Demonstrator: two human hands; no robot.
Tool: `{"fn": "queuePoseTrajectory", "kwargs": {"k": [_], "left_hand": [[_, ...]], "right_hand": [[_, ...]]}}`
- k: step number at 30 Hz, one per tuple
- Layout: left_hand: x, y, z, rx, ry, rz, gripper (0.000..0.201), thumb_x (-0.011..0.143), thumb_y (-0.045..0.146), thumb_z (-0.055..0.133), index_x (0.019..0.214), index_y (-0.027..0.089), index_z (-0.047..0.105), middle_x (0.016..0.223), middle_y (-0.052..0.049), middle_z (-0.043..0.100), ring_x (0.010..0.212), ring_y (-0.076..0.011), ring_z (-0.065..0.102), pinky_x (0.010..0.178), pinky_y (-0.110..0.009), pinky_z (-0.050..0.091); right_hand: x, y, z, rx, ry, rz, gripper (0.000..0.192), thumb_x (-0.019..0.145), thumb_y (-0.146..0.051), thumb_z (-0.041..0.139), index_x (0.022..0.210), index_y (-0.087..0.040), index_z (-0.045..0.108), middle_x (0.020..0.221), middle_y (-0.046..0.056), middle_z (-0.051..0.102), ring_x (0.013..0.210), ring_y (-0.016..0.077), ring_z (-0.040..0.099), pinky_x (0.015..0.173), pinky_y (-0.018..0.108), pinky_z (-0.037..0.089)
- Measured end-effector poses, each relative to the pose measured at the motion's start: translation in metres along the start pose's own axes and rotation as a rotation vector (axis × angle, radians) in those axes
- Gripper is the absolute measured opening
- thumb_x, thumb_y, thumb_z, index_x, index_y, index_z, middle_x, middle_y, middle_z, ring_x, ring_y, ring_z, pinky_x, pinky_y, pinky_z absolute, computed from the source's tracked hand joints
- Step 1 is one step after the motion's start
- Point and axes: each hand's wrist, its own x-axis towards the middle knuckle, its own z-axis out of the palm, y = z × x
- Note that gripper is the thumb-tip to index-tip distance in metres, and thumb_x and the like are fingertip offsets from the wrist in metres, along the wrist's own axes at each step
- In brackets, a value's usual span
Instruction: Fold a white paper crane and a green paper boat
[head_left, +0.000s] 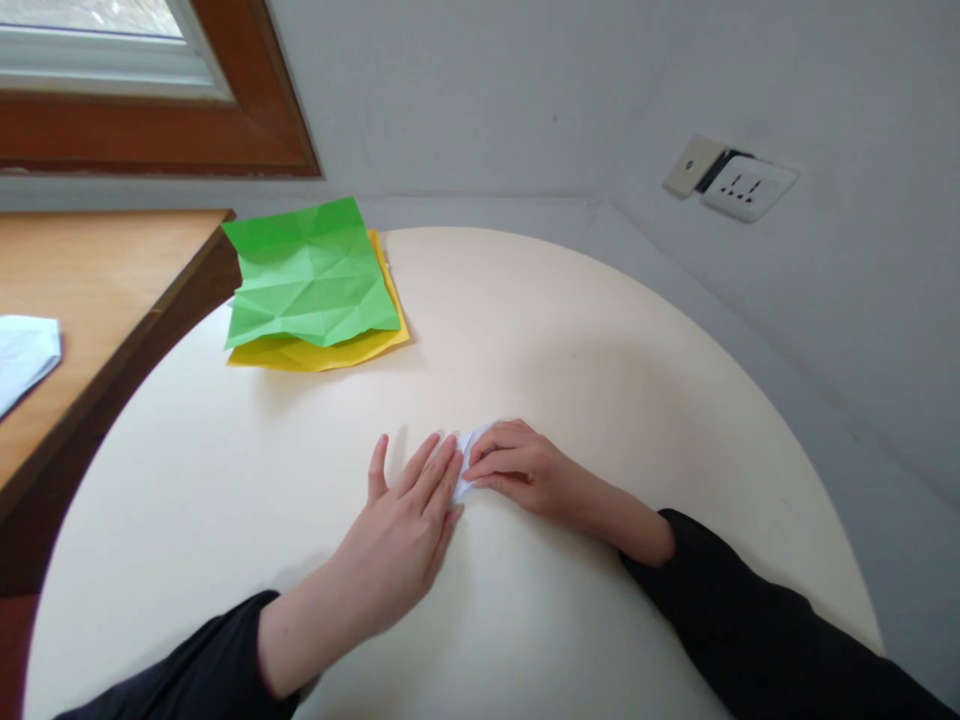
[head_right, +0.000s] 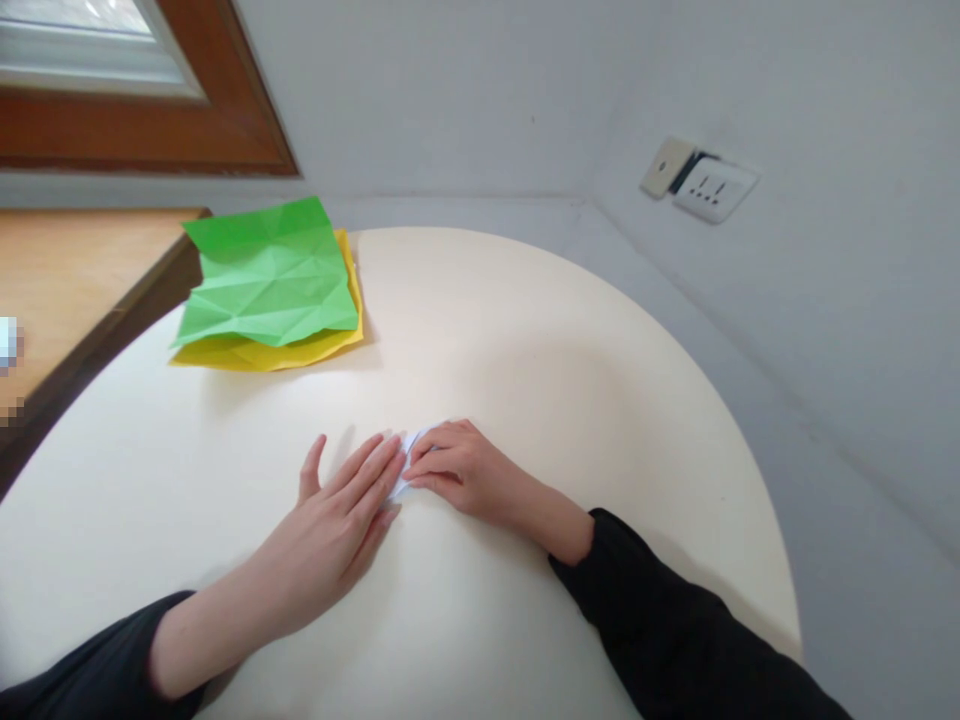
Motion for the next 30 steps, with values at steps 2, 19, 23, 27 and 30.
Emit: {"fn": "queuePoseTrajectory", "kwargs": {"k": [2,19,23,27,30], "left_hand": [[-0.002,0.002,-0.001,0.015,0.020,0.035,0.035,0.092,0.023,0.038,0.120,0.014,0.058,0.131,-0.012,0.056,0.125,-0.0247,0.046,0.113,-0.050,-0.001],[0.008,-0.009,-0.010,-0.420,-0.015,-0.101,0.028,0.092,0.020,0.039,0.086,0.019,0.066,0.100,-0.004,0.072,0.105,-0.0183,0.061,0.111,-0.051,0.007],[0.011,-0.011,-0.006,-0.488,-0.050,-0.232,0.028,0.091,0.023,0.041,0.071,0.019,0.060,0.101,-0.003,0.070,0.103,-0.0185,0.060,0.106,-0.052,0.019],[0.014,-0.009,-0.001,-0.486,-0.021,-0.297,0.021,0.088,0.023,0.048,0.069,0.019,0.057,0.099,-0.002,0.068,0.095,-0.0177,0.060,0.099,-0.049,0.026],[0.016,-0.008,0.001,-0.486,-0.006,-0.309,0.019,0.085,0.020,0.052,0.067,0.019,0.056,0.095,-0.002,0.068,0.092,-0.0177,0.060,0.096,-0.047,0.028]], "right_hand": [[0.002,-0.001,-0.001,0.021,-0.005,0.024,0.014,0.087,-0.019,0.056,0.078,-0.019,0.066,0.082,0.003,0.068,0.080,0.0144,0.061,0.078,0.031,0.045],[0.006,-0.007,-0.001,-0.016,0.037,0.292,0.012,0.079,-0.009,0.060,0.072,-0.018,0.059,0.084,0.005,0.059,0.085,0.0169,0.055,0.080,0.033,0.045],[0.007,-0.008,0.002,-0.042,0.008,0.313,0.012,0.079,-0.008,0.059,0.072,-0.018,0.057,0.085,0.005,0.057,0.086,0.0179,0.053,0.080,0.034,0.044],[0.008,-0.008,0.004,-0.054,-0.008,0.319,0.013,0.080,-0.007,0.058,0.072,-0.018,0.057,0.086,0.006,0.057,0.086,0.0184,0.052,0.081,0.035,0.043],[0.009,-0.007,0.006,-0.055,-0.012,0.337,0.013,0.080,-0.007,0.058,0.072,-0.018,0.057,0.087,0.006,0.056,0.087,0.0185,0.051,0.082,0.035,0.043]]}}
